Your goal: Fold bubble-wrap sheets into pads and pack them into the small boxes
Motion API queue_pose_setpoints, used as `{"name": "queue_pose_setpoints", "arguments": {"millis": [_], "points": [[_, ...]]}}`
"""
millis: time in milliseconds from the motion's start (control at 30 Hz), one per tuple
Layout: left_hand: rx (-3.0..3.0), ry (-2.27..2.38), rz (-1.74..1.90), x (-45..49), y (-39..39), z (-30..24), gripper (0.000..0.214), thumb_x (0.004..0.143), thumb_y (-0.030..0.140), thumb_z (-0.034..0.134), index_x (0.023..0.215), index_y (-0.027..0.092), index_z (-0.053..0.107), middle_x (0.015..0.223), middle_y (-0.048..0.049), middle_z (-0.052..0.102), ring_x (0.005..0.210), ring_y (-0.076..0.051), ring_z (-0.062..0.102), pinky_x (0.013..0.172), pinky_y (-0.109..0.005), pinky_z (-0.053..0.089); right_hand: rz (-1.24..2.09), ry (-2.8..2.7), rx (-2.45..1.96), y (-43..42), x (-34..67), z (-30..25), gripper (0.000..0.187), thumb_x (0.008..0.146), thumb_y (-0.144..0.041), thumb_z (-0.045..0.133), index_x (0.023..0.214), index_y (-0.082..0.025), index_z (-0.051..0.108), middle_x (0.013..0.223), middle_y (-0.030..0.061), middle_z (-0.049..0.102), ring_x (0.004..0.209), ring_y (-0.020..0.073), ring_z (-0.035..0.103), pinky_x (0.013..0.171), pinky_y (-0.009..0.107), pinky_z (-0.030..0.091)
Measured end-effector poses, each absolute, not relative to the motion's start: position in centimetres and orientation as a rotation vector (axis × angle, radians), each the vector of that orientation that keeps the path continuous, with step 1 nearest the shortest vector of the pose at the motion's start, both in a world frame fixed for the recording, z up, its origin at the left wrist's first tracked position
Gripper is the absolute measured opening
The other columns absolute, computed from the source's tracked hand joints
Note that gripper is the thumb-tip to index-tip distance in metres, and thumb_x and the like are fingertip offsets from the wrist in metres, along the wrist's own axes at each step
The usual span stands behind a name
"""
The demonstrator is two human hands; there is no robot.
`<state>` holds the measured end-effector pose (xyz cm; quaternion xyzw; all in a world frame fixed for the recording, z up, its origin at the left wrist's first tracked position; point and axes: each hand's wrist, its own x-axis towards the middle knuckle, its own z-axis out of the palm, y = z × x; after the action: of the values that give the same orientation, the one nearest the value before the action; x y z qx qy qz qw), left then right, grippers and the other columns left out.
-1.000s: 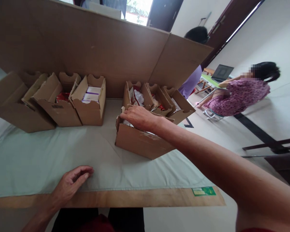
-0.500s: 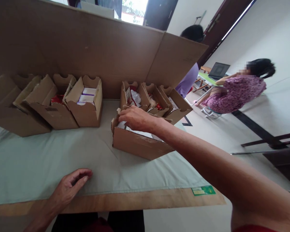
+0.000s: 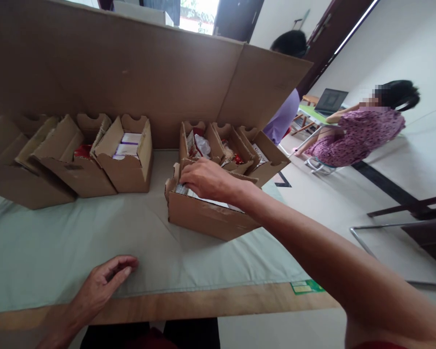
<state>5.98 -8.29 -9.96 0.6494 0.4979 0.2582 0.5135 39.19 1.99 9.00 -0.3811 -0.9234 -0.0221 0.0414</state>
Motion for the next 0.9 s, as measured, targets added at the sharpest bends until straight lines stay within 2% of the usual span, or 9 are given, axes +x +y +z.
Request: {"name": "queue_pose_setpoints", "arguments": {"millis": [167,233,300,333,400,500,567,667,900], "points": [[1.609,1.21,0.64,6.3,-7.1,-8.5,0.035,0.085,0.05,0.061,0.099,0.023,0.077,0.1,-0.0077,0.08,0.094,-0.025,0.076,0.082,-0.036,0.063,-0.297,-2.091,-1.366,-7.0,42.3,10.0,0.015,0.097,-0.025,0.06,0.102,-0.025,0.074,0.116,0.0062,0.076,0.104,0.0243,0.07,0.097,0.043,0.049],[1.64,1.232,0.669,7.2,-6.0,-8.2,0.036,0.086,0.048,0.06,0.107,0.022,0.075,0.106,-0.0091,0.079,0.097,-0.026,0.074,0.085,-0.039,0.062,-0.335,-1.686,-1.487,-11.4,43.8,7.2,0.016,0.095,-0.027,0.064,0.108,-0.028,0.073,0.123,0.006,0.073,0.113,0.0257,0.068,0.103,0.047,0.048],[1.659,1.21,0.731,8.9,-4.6,-8.2,0.043,0.086,0.045,0.06,0.121,0.021,0.07,0.118,-0.0118,0.075,0.104,-0.026,0.072,0.091,-0.043,0.06,-0.297,-1.255,-1.57,-14.9,45.0,2.6,0.021,0.095,-0.032,0.064,0.114,-0.027,0.071,0.127,0.0076,0.071,0.12,0.0277,0.065,0.098,0.047,0.051],[1.665,1.175,0.77,10.0,-3.9,-8.3,0.05,0.086,0.045,0.061,0.13,0.021,0.065,0.128,-0.0135,0.071,0.111,-0.027,0.07,0.096,-0.045,0.058,-0.217,-1.105,-1.614,-16.1,45.4,0.0,0.026,0.094,-0.037,0.065,0.116,-0.026,0.07,0.128,0.0085,0.07,0.12,0.0286,0.065,0.095,0.047,0.053],[1.672,1.075,0.833,12.6,-2.4,-8.8,0.068,0.084,0.047,0.065,0.145,0.021,0.051,0.148,-0.017,0.057,0.131,-0.031,0.06,0.107,-0.05,0.051,0.012,-0.965,-1.705,-17.1,45.3,-4.6,0.047,0.089,-0.045,0.069,0.13,-0.025,0.062,0.133,0.0116,0.067,0.12,0.0307,0.065,0.091,0.048,0.055],[1.646,0.94,0.894,16.6,-0.7,-9.3,0.092,0.079,0.055,0.072,0.155,0.018,0.035,0.162,-0.0211,0.038,0.148,-0.036,0.041,0.116,-0.053,0.041,0.283,-0.968,-1.647,-16.1,43.9,-8.2,0.065,0.084,-0.052,0.073,0.14,-0.024,0.053,0.138,0.0144,0.062,0.121,0.0309,0.063,0.094,0.046,0.055],[1.605,0.852,0.92,18.8,-0.1,-9.3,0.094,0.078,0.06,0.073,0.153,0.016,0.036,0.158,-0.022,0.042,0.145,-0.035,0.044,0.117,-0.05,0.04,0.375,-0.99,-1.547,-14.7,42.6,-8.3,0.064,0.086,-0.053,0.07,0.141,-0.024,0.052,0.14,0.014,0.061,0.124,0.0293,0.062,0.102,0.045,0.051],[1.521,0.767,0.979,20.4,-0.8,-8.9,0.079,0.085,0.061,0.065,0.147,0.017,0.042,0.144,-0.0171,0.057,0.133,-0.028,0.056,0.115,-0.044,0.043,0.406,-0.968,-1.489,-13.8,41.2,-7.1,0.059,0.092,-0.053,0.061,0.142,-0.024,0.052,0.141,0.0122,0.062,0.13,0.0281,0.057,0.112,0.045,0.044],[1.453,0.967,1.095,14.6,-6.2,-7.6,0.056,0.091,0.055,0.063,0.132,0.019,0.054,0.125,-0.0109,0.068,0.115,-0.023,0.065,0.104,-0.038,0.051,0.472,-1.006,-1.482,-16.1,36.6,-4.9,0.051,0.092,-0.053,0.06,0.136,-0.026,0.058,0.129,0.0101,0.068,0.125,0.0305,0.06,0.108,0.046,0.047]]}}
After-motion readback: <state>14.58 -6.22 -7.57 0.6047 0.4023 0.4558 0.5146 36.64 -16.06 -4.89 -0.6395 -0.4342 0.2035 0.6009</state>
